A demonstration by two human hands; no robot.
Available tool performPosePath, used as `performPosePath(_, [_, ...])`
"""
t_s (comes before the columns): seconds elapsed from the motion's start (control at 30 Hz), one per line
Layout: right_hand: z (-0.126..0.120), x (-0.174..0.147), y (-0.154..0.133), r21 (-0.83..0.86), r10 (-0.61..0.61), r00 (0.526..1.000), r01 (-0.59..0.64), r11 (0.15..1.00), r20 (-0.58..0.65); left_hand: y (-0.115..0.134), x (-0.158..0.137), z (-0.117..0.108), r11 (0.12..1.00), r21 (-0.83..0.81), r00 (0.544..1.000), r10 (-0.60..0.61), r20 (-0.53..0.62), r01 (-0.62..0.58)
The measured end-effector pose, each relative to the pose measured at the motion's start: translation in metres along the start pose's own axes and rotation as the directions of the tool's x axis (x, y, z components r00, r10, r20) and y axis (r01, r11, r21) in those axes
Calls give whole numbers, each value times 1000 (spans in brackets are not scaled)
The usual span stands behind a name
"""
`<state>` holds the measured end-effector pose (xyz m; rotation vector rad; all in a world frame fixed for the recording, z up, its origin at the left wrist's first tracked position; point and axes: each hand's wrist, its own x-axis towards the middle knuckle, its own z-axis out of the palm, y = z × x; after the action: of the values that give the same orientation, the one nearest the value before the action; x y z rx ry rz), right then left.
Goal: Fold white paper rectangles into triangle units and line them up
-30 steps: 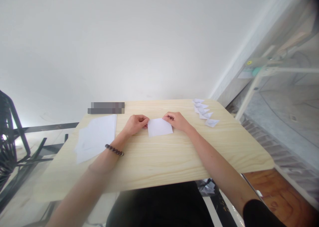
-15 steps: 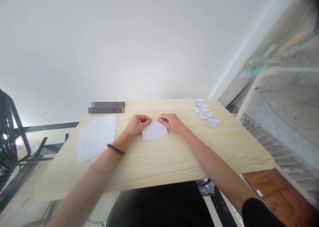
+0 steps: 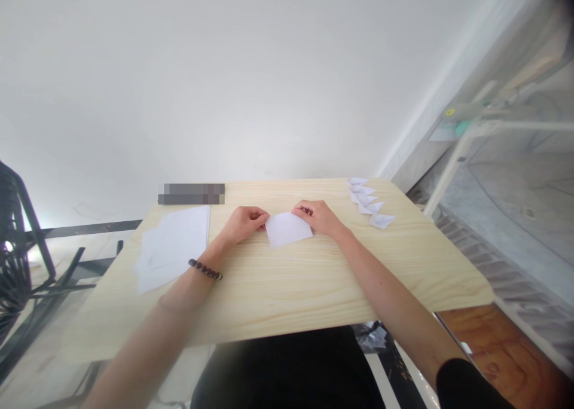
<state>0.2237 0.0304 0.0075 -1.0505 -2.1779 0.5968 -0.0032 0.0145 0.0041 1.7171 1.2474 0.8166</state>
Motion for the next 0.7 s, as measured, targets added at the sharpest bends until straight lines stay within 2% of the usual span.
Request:
performPosePath(0.23, [15, 0, -10, 7, -28, 1000, 28, 1000, 12, 10, -4, 6, 994, 93, 998, 64, -18, -63])
performPosePath(0.4, [27, 1, -18, -27, -41, 999, 42, 999, 11, 10, -6, 8, 993, 97, 997, 72, -9, -71])
performPosePath(0.7, [23, 1, -19, -49, -87, 996, 89, 995, 35, 11, -5, 9, 988, 122, 996, 90, 7, -91])
